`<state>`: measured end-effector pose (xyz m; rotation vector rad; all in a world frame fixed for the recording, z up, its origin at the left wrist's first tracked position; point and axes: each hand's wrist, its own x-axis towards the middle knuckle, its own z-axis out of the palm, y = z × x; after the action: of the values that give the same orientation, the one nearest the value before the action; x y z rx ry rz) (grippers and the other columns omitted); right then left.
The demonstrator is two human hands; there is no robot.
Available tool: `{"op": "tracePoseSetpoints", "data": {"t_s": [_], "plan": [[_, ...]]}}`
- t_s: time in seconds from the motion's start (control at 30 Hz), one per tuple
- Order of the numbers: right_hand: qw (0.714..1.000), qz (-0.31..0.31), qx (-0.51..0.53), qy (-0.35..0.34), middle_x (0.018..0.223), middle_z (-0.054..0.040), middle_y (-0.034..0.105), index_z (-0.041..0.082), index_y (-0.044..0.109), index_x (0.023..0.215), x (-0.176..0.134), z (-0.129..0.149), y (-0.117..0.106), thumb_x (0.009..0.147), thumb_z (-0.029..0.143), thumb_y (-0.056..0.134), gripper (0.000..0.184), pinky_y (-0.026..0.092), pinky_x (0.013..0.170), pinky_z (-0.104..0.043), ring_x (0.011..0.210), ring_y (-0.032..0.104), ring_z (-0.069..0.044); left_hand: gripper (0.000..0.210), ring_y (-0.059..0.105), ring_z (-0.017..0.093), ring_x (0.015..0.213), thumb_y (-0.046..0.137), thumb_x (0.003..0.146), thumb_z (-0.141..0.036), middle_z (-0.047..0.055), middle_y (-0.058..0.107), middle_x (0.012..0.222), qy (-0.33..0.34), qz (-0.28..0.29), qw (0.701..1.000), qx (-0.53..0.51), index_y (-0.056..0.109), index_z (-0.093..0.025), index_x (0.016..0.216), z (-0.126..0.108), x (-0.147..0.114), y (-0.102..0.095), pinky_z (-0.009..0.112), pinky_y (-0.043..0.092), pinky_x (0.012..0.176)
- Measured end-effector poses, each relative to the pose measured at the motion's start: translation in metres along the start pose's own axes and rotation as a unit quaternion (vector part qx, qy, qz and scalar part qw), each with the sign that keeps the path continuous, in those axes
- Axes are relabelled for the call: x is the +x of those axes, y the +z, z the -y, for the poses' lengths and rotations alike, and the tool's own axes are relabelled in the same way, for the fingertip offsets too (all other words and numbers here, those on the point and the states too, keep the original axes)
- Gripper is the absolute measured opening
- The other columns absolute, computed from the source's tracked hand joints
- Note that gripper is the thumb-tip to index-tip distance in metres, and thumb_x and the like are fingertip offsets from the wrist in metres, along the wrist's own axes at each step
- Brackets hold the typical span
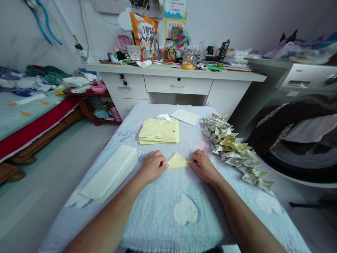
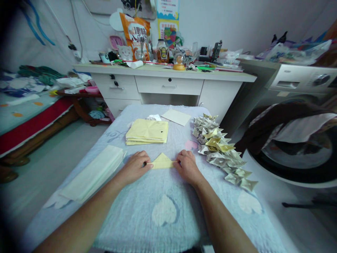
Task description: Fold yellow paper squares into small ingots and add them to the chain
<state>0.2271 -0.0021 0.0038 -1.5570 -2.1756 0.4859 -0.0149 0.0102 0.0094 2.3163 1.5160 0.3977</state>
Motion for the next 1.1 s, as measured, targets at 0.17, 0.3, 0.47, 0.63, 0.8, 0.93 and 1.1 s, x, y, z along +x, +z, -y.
{"op": "tracePoseSetpoints", "data": {"t_s": [0.17, 0.3, 0.47, 0.63, 0.8, 0.93, 1.1], "plan": [[1.000, 0.003, 0.001, 0.002, 0.092, -0.0048, 0.055, 0.017, 0.060, 0.071, -0.0003, -0.0005, -0.0003, 0.085, 0.022, 0.056, 0.015, 0.034, 0.079, -0.032, 0.090, 0.045, -0.019, 0.019, 0.052, 0.019, 0.089, 0.052, 0.085, -0.031, 0.003, 0.058, 0.086, 0.008, 0.002, 0.999, 0.036, 0.062, -0.020, 0.073, -0.0016, -0.0009, 0.0009, 0.031, 0.036, 0.078], [1.000, 0.002, -0.006, 0.009, 0.092, -0.0044, 0.055, 0.018, 0.060, 0.072, -0.0002, -0.0013, -0.0002, 0.084, 0.022, 0.057, 0.014, 0.033, 0.080, -0.032, 0.091, 0.045, -0.019, 0.021, 0.052, 0.019, 0.089, 0.051, 0.086, -0.031, 0.004, 0.058, 0.087, 0.001, -0.001, 0.998, 0.057, 0.061, -0.019, 0.072, -0.0035, -0.0015, 0.0001, 0.031, 0.036, 0.077], [1.000, 0.001, -0.011, 0.016, 0.093, -0.0043, 0.054, 0.018, 0.061, 0.072, -0.0001, -0.0013, -0.0005, 0.085, 0.022, 0.055, 0.015, 0.033, 0.080, -0.032, 0.091, 0.044, -0.019, 0.020, 0.052, 0.019, 0.090, 0.053, 0.085, -0.032, 0.004, 0.058, 0.088, -0.004, 0.000, 0.998, 0.061, 0.060, -0.019, 0.071, -0.0049, -0.0015, -0.0005, 0.031, 0.036, 0.078], [1.000, -0.001, -0.023, 0.018, 0.091, -0.0044, 0.054, 0.017, 0.061, 0.071, 0.0006, -0.0016, -0.0003, 0.084, 0.021, 0.055, 0.015, 0.033, 0.080, -0.033, 0.090, 0.044, -0.019, 0.019, 0.051, 0.020, 0.091, 0.055, 0.084, -0.032, 0.004, 0.058, 0.088, -0.009, -0.002, 0.998, 0.061, 0.059, -0.019, 0.071, -0.0037, -0.0010, 0.0021, 0.032, 0.035, 0.077], [0.999, 0.000, -0.031, 0.014, 0.091, -0.0044, 0.053, 0.017, 0.061, 0.071, 0.0009, -0.0023, 0.0006, 0.084, 0.021, 0.055, 0.014, 0.034, 0.080, -0.033, 0.089, 0.044, -0.020, 0.020, 0.051, 0.020, 0.091, 0.055, 0.084, -0.033, 0.004, 0.057, 0.088, -0.005, -0.005, 0.999, 0.052, 0.058, -0.019, 0.070, -0.0023, -0.0012, 0.0031, 0.032, 0.035, 0.077], [0.999, 0.003, -0.033, 0.012, 0.091, -0.0046, 0.053, 0.017, 0.059, 0.071, 0.0004, -0.0023, 0.0009, 0.083, 0.021, 0.055, 0.013, 0.034, 0.080, -0.034, 0.090, 0.044, -0.020, 0.020, 0.051, 0.020, 0.090, 0.055, 0.083, -0.032, 0.004, 0.056, 0.087, -0.012, -0.003, 0.999, 0.047, 0.057, -0.019, 0.069, -0.0029, -0.0016, 0.0022, 0.032, 0.034, 0.077], [0.999, 0.000, -0.028, 0.016, 0.091, -0.0047, 0.053, 0.017, 0.058, 0.071, -0.0006, -0.0005, 0.0004, 0.083, 0.020, 0.055, 0.012, 0.034, 0.079, -0.033, 0.090, 0.044, -0.020, 0.019, 0.051, 0.020, 0.090, 0.054, 0.083, -0.031, 0.003, 0.056, 0.087, -0.009, -0.002, 0.999, 0.042, 0.057, -0.019, 0.069, -0.0021, -0.0024, 0.0031, 0.032, 0.033, 0.075]]}}
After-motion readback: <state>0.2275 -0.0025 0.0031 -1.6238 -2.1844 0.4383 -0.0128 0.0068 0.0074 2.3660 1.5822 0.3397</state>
